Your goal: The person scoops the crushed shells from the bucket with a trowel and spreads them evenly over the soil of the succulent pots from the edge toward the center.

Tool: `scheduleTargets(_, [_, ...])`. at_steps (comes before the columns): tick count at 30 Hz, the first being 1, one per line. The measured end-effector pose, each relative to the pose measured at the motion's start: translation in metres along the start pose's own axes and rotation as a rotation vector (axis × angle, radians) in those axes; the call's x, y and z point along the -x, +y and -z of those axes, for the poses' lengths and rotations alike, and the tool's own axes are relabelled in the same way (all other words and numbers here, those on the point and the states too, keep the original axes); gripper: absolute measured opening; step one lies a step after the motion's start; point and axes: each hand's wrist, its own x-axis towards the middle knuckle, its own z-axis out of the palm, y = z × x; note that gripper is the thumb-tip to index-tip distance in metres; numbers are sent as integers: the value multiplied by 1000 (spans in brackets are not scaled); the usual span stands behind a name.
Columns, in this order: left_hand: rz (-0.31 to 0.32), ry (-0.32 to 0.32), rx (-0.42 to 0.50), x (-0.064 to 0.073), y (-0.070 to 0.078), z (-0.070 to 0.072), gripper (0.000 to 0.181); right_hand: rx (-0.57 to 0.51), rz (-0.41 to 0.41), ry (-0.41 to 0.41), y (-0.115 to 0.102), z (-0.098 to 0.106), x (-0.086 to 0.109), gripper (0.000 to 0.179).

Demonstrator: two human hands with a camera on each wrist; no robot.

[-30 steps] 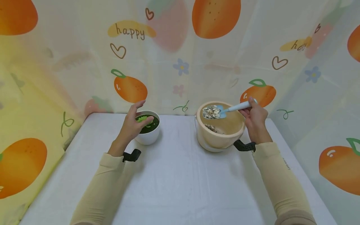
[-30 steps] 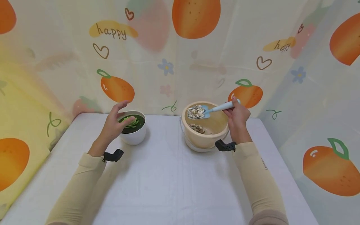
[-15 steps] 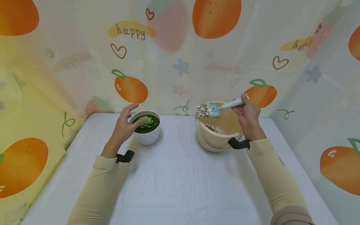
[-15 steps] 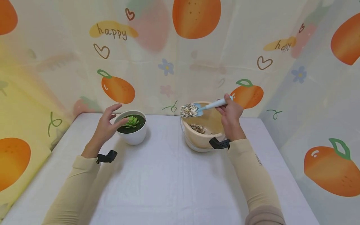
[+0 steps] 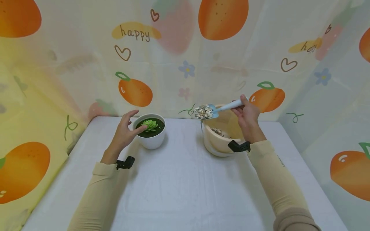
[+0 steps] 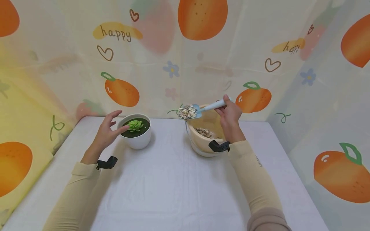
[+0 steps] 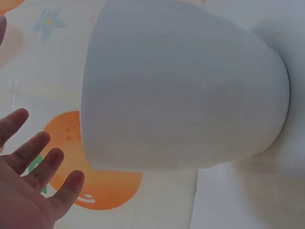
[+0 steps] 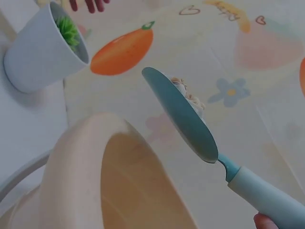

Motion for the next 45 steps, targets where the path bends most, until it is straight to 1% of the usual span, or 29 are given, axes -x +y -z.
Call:
scheduleTargets(3, [19,-10,0,2,-4,-1,75,1,-3,-2,5,-4,0,33])
scheduleTargets(6, [48,-17,6,3,-10,-1,76,5,-2,-9,10,-7,-1,34])
scheduleTargets(10, [94,-37,-5,6,-18,1,80,8,-2,-17,16,-13,-1,24])
scheduleTargets(14, [120,-55,-26,7,-26,0,84,11,-13,-23,22,-18,0,21])
scheduleTargets(20, [137,-73,-29,8,-33,-2,91,9,-49,-21,31,-25,0,27])
scheduleTargets(28, [162,-93,8,9,-41,-7,98,36,-45,-31,51,-39,2,40])
scheduleTargets(30, [171,-99,16,9,-43,-8,99,48,-41,-32,56,-42,3,39])
scheduleTargets(35, [183,-111,37,11,-47,-10,102,51,-34,-29,67,-51,7,26])
scheduleTargets(37, [187,-118,43,11,-47,-11,103,47,-32,-24,70,-54,8,24])
scheduleTargets(42, [201,-134,49,11,-49,-12,105,53,-46,-14,78,-62,12,26])
scheduleTargets(45, [200,-138,48,10,-49,-12,104,50,-60,-27,84,-66,14,31])
